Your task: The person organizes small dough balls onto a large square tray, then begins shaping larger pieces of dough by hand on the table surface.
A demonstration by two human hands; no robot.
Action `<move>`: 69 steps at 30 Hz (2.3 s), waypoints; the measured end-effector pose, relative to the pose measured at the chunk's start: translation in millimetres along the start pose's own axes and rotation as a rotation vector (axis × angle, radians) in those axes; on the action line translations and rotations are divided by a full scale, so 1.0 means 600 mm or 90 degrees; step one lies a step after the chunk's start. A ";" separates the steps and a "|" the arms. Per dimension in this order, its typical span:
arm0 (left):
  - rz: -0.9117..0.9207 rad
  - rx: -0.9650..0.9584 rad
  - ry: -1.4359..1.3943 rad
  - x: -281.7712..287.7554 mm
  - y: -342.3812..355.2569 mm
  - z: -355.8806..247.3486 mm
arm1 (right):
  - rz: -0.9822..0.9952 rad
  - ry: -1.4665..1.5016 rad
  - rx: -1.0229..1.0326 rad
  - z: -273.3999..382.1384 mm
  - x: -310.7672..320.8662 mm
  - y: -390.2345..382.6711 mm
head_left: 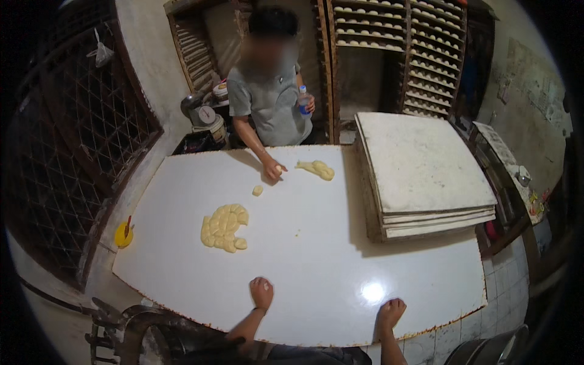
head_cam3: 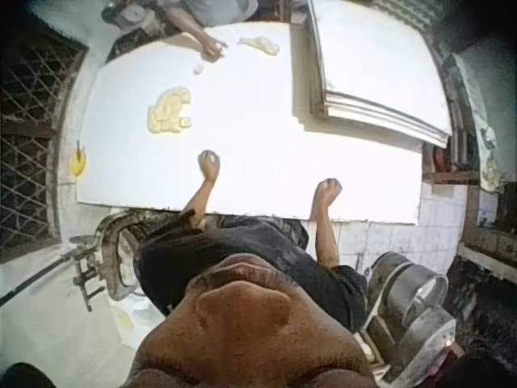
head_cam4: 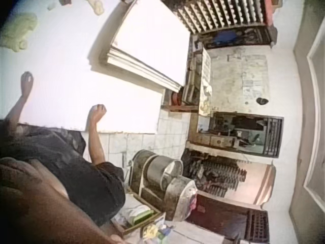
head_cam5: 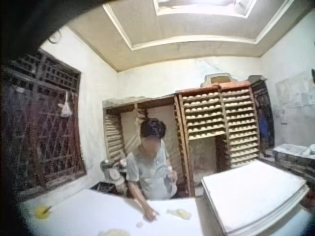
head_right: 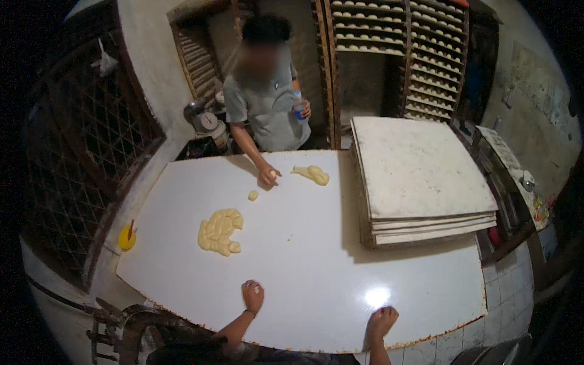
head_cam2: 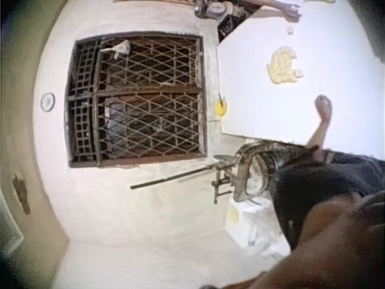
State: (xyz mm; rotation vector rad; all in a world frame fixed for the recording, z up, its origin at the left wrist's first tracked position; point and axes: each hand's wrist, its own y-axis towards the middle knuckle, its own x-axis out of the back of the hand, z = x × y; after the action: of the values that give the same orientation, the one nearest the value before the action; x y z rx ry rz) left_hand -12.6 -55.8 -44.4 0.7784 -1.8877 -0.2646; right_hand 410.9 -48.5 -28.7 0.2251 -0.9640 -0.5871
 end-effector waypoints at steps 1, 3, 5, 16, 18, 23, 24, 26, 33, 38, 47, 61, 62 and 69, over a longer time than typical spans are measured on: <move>0.042 0.035 -0.004 -0.010 -0.002 -0.027 | -0.002 0.006 0.007 0.017 -0.019 -0.004; 0.134 -0.001 -0.032 -0.008 -0.039 -0.046 | 0.140 0.000 -0.010 0.042 -0.019 -0.039; 0.212 -0.243 -0.060 0.022 -0.065 0.005 | 0.163 0.055 0.160 0.010 0.012 -0.068; 0.235 -0.368 -0.114 0.036 -0.023 0.058 | 0.134 0.051 0.121 0.051 0.004 -0.078; 0.370 -0.436 0.096 0.049 0.034 0.108 | 0.153 -0.054 0.045 0.027 0.031 -0.057; 0.174 0.029 -0.084 -0.033 0.081 0.020 | 0.002 -0.110 -0.059 0.118 -0.060 -0.014; 0.264 0.037 -0.114 -0.033 0.057 0.020 | 0.019 -0.058 -0.088 0.135 -0.063 -0.035; 0.250 -0.283 -0.222 0.029 0.031 0.030 | 0.053 0.035 -0.138 0.140 -0.034 -0.086; 0.190 -0.036 -0.157 -0.010 0.134 0.055 | 0.093 0.811 -0.803 0.166 -0.004 0.016; 0.325 -0.170 -0.251 0.028 0.074 0.034 | 0.354 0.858 -0.528 0.359 -0.073 0.128; 0.226 0.654 -0.804 0.030 0.077 0.058 | 0.087 0.492 0.296 0.623 -0.132 0.164; 0.218 -0.091 -0.167 0.028 0.175 0.075 | 0.226 0.261 0.276 0.440 -0.582 0.397; 0.214 -0.052 -0.187 0.030 0.174 0.076 | 0.231 0.220 0.254 0.455 -0.614 0.451; 0.203 -0.009 -0.239 0.004 0.155 0.079 | 0.158 0.110 0.189 0.463 -0.804 0.586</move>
State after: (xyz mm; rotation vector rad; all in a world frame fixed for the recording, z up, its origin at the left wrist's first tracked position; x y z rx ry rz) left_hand -92.0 6.6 -16.8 0.4252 -2.3267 -0.2333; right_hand 104.5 533.2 -61.2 0.4074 -0.8920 -0.1906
